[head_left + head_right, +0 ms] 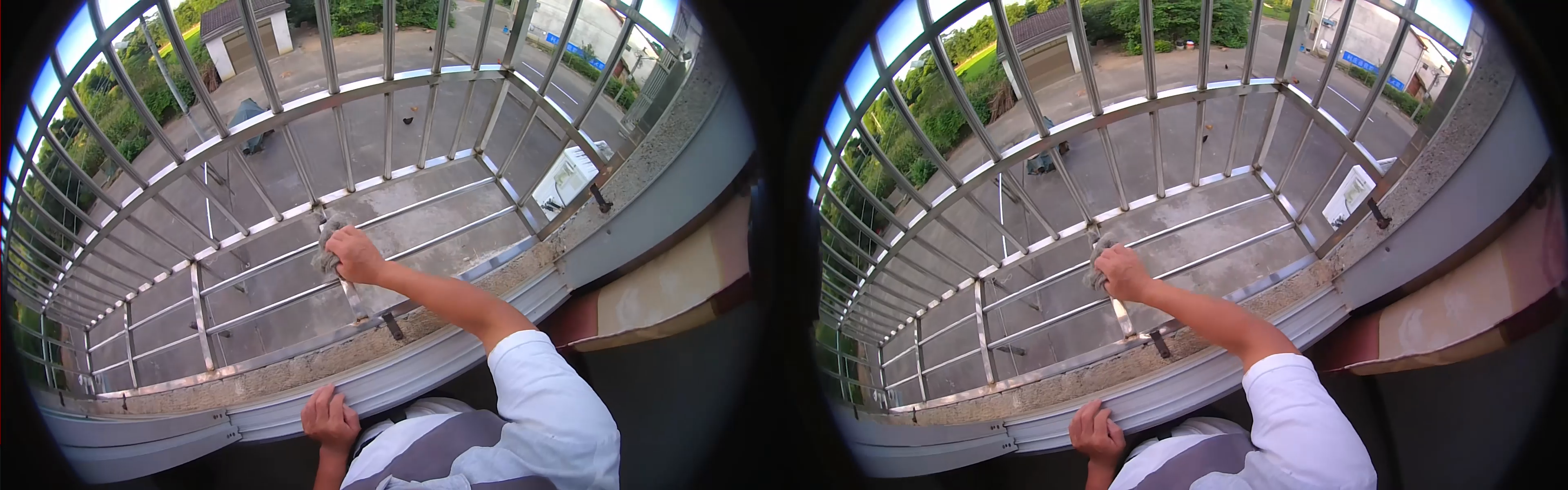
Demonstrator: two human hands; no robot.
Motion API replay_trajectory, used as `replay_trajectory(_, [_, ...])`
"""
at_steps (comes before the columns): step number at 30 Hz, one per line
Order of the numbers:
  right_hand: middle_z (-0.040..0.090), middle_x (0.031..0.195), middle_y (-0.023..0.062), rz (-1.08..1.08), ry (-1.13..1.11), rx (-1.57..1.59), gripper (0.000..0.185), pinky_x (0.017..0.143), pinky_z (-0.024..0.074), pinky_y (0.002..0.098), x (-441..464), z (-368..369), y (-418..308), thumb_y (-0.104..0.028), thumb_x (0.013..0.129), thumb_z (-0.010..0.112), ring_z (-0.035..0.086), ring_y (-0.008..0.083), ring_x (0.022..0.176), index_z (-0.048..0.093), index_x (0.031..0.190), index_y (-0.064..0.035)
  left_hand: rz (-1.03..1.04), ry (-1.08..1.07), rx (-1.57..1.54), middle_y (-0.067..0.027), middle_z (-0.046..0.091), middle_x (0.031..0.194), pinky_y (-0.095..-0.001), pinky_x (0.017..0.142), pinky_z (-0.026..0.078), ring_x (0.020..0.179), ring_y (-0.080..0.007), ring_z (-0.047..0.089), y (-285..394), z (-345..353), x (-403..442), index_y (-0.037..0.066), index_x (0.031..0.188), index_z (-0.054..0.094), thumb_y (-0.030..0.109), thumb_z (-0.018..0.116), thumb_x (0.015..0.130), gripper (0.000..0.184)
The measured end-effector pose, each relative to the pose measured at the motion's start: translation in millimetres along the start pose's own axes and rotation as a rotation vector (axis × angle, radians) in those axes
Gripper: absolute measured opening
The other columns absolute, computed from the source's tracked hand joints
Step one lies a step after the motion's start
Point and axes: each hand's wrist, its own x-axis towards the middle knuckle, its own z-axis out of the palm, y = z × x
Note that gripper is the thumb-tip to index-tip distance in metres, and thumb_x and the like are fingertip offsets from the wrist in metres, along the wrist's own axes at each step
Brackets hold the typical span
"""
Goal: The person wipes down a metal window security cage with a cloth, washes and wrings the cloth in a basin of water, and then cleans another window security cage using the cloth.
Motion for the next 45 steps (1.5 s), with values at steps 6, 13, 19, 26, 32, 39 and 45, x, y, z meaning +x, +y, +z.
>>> replay_trajectory(6, [0.053, 0.096, 0.0046, -0.314, -0.588, -0.233, 0.018, 0.081, 0.0457, 0.0356, -39.1, -128.1, 38.8, -0.005, 0.066, 0.062, 0.051, 0.0263, 0.093, 0.060, 0.082, -0.0124, 0.022, -0.028, -0.013, -0.0132, 0.063, 0.101, -0.0425, 0.082, 0.044, 0.095, -0.0329, 0.059, -3.0, -1.2, -2.2, 0.004, 0.080, 0.064, 0.009, 0.054, 0.071, 0.015])
replay_trajectory(13, [0.055, 0.095, 0.0077, 0.202, -0.495, -0.898, 0.009, 0.078, 0.0474, 0.0386, -105.6, -259.0, 132.2, -0.010, 0.071, 0.060, 0.055, 0.0271, 0.095, 0.063, 0.079, -0.0124, 0.028, -0.063, -0.028, -0.0125, 0.062, 0.103, -0.0430, 0.084, 0.043, 0.097, -0.0330, 0.058, -5.9, -2.7, -3.7, 0.005, 0.081, 0.064, 0.009, 0.055, 0.072, 0.014])
replay_trajectory(19, [0.056, 0.096, 0.0155, 0.556, -0.251, -0.501, 0.016, 0.081, 0.0459, 0.0422, -125.5, -200.1, 106.0, -0.008, 0.073, 0.056, 0.056, 0.0355, 0.093, 0.063, 0.087, -0.0079, 0.047, -0.098, -0.031, -0.0102, 0.060, 0.109, -0.0420, 0.086, 0.043, 0.103, -0.0303, 0.057, -7.5, -4.8, -2.6, 0.009, 0.085, 0.065, 0.012, 0.058, 0.072, 0.015])
replay_trajectory(26, [0.058, 0.089, 0.0139, 0.089, -0.410, 0.362, 0.023, 0.081, 0.0442, 0.0380, -98.8, -88.8, -66.9, 0.005, 0.066, 0.052, 0.055, 0.0353, 0.089, 0.059, 0.085, -0.0039, 0.049, -0.103, -0.056, -0.0105, 0.060, 0.110, -0.0433, 0.088, 0.041, 0.105, -0.0310, 0.056, -9.3, -3.5, -6.2, 0.008, 0.086, 0.065, 0.012, 0.058, 0.072, 0.016])
replay_trajectory(32, [0.061, 0.088, 0.0078, 0.090, -0.451, -0.138, 0.021, 0.078, 0.0446, 0.0413, -112.5, -147.4, -34.7, 0.002, 0.065, 0.055, 0.058, 0.0311, 0.089, 0.062, 0.083, -0.0082, 0.080, -0.089, -0.070, -0.0120, 0.060, 0.111, -0.0434, 0.088, 0.041, 0.106, -0.0315, 0.055, -11.1, -7.0, -5.5, 0.007, 0.088, 0.065, 0.011, 0.058, 0.073, 0.017])
replay_trajectory(39, [0.063, 0.086, 0.0115, 0.585, -0.278, -1.091, 0.016, 0.080, 0.0462, 0.0402, -147.4, -287.5, 78.2, -0.011, 0.073, 0.058, 0.061, 0.0298, 0.087, 0.066, 0.087, -0.0124, 0.111, -0.091, -0.084, -0.0130, 0.059, 0.110, -0.0433, 0.087, 0.041, 0.105, -0.0316, 0.055, -10.5, -9.9, -4.0, 0.006, 0.088, 0.065, 0.011, 0.060, 0.073, 0.016])
replay_trajectory(45, [0.063, 0.086, 0.0171, 0.754, -0.241, -0.872, 0.015, 0.076, 0.0482, 0.0459, -140.4, -254.1, 60.5, -0.008, 0.072, 0.055, 0.060, 0.0378, 0.085, 0.063, 0.085, -0.0066, 0.087, -0.087, -0.140, -0.0131, 0.059, 0.110, -0.0432, 0.089, 0.040, 0.105, -0.0338, 0.054, -9.4, -12.2, -1.9, 0.006, 0.091, 0.064, 0.009, 0.061, 0.073, 0.019])
